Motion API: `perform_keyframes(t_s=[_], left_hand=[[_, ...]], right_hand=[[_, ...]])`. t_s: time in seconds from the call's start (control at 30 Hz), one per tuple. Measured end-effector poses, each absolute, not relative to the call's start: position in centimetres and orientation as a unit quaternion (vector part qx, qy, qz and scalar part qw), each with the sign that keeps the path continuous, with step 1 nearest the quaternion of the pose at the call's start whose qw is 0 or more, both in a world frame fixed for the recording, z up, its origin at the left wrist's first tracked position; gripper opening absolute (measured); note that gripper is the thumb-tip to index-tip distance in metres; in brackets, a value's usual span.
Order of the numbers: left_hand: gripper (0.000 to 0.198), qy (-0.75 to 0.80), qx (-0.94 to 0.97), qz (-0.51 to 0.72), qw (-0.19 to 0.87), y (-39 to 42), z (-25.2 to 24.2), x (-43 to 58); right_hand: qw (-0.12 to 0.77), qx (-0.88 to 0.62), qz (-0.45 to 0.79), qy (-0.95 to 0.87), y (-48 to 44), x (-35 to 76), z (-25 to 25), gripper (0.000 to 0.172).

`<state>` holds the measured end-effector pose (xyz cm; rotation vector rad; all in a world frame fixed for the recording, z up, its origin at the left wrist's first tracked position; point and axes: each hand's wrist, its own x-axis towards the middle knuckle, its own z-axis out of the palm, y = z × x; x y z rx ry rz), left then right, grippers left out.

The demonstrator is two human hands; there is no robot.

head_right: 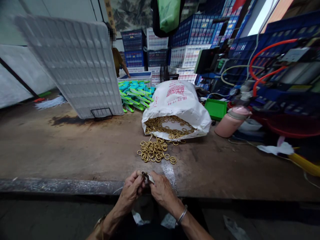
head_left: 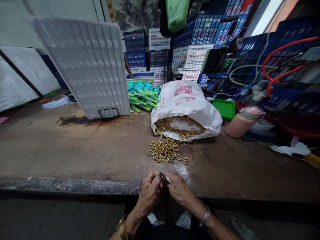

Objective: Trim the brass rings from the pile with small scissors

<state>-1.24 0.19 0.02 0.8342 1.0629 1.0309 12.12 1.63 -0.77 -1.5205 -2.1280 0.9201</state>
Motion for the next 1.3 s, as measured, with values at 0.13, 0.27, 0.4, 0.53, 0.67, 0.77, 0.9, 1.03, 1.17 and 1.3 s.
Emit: perform_keyframes(t_s=[0.13, 0.27, 0.4, 0.53, 0.67, 0.77, 0.9, 1.03, 1.17, 1.3], left_hand=[[0.038, 0.463, 0.384, 0.467, 0.648, -0.2, 0.0, -1.2], [0.037, 0.456, 0.355, 0.452, 0.680, -0.9, 0.0, -1.2], [0.033, 0.428, 0.324, 0.451, 0.713, -1.2, 0.9, -1.4], [0.030, 0.393, 0.286, 0.456, 0.745, -0.9, 1.5, -1.7], [0.027, 0.389, 0.268, 0.465, 0.748, -0.5, 1.0, -1.7], [0.020, 0.376, 0.244, 0.475, 0.757, -0.5, 0.6, -1.6], [0.024, 0.351, 0.206, 0.473, 0.781, -0.4, 0.5, -2.0], [0.017, 0.329, 0.160, 0.479, 0.798, 0.0, 0.0, -2.4], [0.017, 0.336, 0.134, 0.489, 0.794, 0.2, -0.6, -2.4], [0.018, 0.355, 0.160, 0.485, 0.783, 0.1, -0.6, -2.0]], right_hand=[[0.155, -0.518, 0.300, -0.786, 1.8, 12.5, -1.1, 0.019], [0.105, -0.555, 0.199, -0.801, 1.9, 13.2, -1.9, 0.023], [0.090, -0.627, 0.117, -0.765, 2.8, 14.0, -1.6, 0.022], [0.111, -0.690, 0.051, -0.713, 4.8, 15.2, 0.3, 0.019], [0.079, -0.712, 0.003, -0.697, 6.9, 16.8, 0.6, 0.015], [0.041, -0.699, 0.004, -0.714, 8.0, 17.5, -0.1, 0.017], [0.013, -0.686, 0.011, -0.727, 8.6, 17.8, -0.7, 0.017], [0.018, -0.685, 0.012, -0.728, 8.7, 17.6, -0.4, 0.016], [0.032, -0.679, 0.013, -0.733, 8.5, 17.4, -0.2, 0.015], [0.042, -0.684, 0.018, -0.728, 8.0, 17.1, -0.5, 0.013]])
